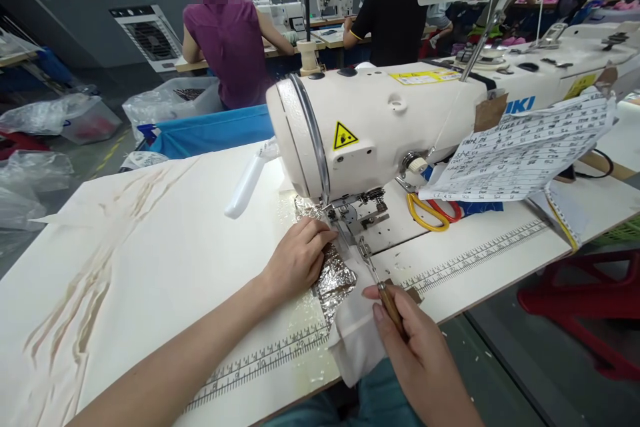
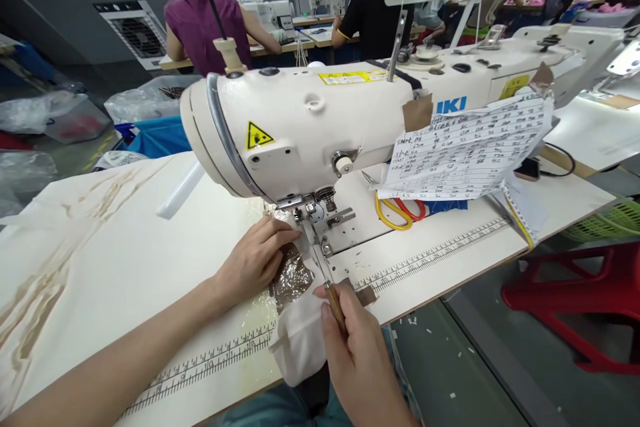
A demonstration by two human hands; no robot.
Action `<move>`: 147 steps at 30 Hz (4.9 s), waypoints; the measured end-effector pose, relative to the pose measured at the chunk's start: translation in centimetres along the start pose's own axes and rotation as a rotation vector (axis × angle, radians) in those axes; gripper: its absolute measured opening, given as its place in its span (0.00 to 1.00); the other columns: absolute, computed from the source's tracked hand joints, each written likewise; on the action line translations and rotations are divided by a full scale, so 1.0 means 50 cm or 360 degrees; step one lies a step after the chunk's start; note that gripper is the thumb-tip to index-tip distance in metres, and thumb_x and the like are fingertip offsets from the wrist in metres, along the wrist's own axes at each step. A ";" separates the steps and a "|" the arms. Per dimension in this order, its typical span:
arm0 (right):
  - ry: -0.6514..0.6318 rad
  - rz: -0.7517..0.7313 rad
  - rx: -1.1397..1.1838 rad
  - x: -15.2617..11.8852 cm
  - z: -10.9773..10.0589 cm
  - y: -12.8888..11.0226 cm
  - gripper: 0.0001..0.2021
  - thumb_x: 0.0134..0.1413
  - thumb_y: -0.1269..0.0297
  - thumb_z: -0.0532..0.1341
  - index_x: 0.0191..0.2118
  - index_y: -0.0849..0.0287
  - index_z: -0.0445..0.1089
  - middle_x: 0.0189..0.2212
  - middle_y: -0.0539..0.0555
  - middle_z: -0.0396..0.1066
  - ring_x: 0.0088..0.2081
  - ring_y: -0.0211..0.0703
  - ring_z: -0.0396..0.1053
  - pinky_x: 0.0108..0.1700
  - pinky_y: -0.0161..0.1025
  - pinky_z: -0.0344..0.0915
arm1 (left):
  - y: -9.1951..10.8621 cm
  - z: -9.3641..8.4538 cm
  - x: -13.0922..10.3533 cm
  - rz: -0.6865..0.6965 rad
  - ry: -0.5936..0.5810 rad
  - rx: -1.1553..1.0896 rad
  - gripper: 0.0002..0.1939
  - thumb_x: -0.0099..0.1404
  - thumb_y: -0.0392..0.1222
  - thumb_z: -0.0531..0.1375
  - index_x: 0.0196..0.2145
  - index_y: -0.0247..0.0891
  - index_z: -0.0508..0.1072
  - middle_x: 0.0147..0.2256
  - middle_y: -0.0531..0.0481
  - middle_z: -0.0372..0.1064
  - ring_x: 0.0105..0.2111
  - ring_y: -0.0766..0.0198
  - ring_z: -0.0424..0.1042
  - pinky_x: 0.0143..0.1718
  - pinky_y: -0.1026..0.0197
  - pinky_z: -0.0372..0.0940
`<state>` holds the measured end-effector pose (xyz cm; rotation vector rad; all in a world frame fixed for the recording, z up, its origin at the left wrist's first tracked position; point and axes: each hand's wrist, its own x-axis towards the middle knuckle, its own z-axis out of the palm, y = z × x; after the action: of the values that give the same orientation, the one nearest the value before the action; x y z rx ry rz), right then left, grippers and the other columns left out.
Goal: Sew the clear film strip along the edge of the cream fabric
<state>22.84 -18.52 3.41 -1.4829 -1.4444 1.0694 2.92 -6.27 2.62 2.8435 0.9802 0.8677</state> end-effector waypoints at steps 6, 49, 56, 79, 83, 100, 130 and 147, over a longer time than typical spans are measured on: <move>-0.0075 -0.0195 -0.0112 0.031 0.003 0.011 0.15 0.67 0.56 0.50 0.49 0.57 0.68 0.30 0.52 0.69 0.32 0.43 0.70 0.35 0.35 0.68 | -0.005 0.006 -0.001 -0.0024 -0.0009 0.0102 0.14 0.69 0.27 0.48 0.49 0.30 0.66 0.42 0.39 0.66 0.41 0.54 0.65 0.40 0.49 0.69; -0.0043 -0.1155 -0.0340 0.027 0.061 -0.056 0.16 0.64 0.75 0.48 0.54 0.61 0.60 0.40 0.57 0.74 0.38 0.44 0.74 0.39 0.37 0.71 | -0.013 0.023 0.032 -0.0266 -0.0031 0.0220 0.10 0.71 0.31 0.52 0.33 0.33 0.70 0.33 0.44 0.68 0.32 0.59 0.66 0.31 0.58 0.67; 0.0316 -0.0796 -0.1060 0.065 0.016 0.009 0.15 0.69 0.66 0.48 0.53 0.67 0.64 0.34 0.58 0.78 0.29 0.47 0.77 0.25 0.37 0.66 | -0.038 0.023 0.019 -0.0537 0.0218 -0.0523 0.08 0.69 0.38 0.57 0.32 0.38 0.73 0.35 0.48 0.71 0.37 0.60 0.70 0.39 0.58 0.67; 0.0390 -0.0843 -0.1276 0.108 0.038 0.018 0.16 0.66 0.70 0.48 0.49 0.65 0.71 0.36 0.57 0.78 0.28 0.45 0.76 0.22 0.39 0.64 | -0.045 0.022 0.019 -0.0574 0.0203 -0.0629 0.08 0.68 0.39 0.57 0.33 0.39 0.76 0.36 0.48 0.73 0.38 0.59 0.72 0.40 0.57 0.68; 0.0371 -0.0838 -0.1276 0.108 0.039 0.018 0.16 0.67 0.70 0.48 0.50 0.65 0.70 0.38 0.57 0.78 0.30 0.45 0.76 0.24 0.38 0.65 | -0.044 0.021 0.020 -0.0550 0.0194 -0.0607 0.08 0.68 0.39 0.57 0.34 0.39 0.76 0.36 0.48 0.72 0.38 0.60 0.72 0.39 0.57 0.68; 0.0369 -0.0870 -0.1237 0.104 0.038 0.023 0.16 0.68 0.70 0.46 0.52 0.65 0.68 0.37 0.58 0.78 0.31 0.44 0.75 0.26 0.37 0.64 | -0.048 0.019 0.027 -0.0584 0.0153 -0.0564 0.10 0.68 0.46 0.58 0.33 0.39 0.75 0.36 0.48 0.72 0.37 0.59 0.72 0.38 0.57 0.68; 0.0426 -0.0786 -0.1282 0.104 0.048 0.022 0.14 0.61 0.75 0.57 0.52 0.65 0.68 0.34 0.55 0.76 0.30 0.43 0.74 0.27 0.37 0.62 | -0.065 0.021 0.020 -0.0849 0.0001 -0.0595 0.10 0.64 0.44 0.54 0.32 0.38 0.72 0.33 0.48 0.70 0.35 0.59 0.69 0.37 0.58 0.63; 0.0395 -0.0774 -0.1198 0.107 0.048 0.024 0.13 0.60 0.75 0.56 0.50 0.64 0.68 0.34 0.55 0.76 0.28 0.45 0.74 0.25 0.39 0.63 | -0.071 0.024 0.014 -0.0980 -0.0016 -0.0600 0.13 0.62 0.48 0.56 0.24 0.39 0.66 0.26 0.50 0.63 0.33 0.58 0.69 0.35 0.59 0.65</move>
<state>20.97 -13.25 1.27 -1.5414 -1.9884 0.0202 1.96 -2.82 1.32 2.0496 1.3972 0.8428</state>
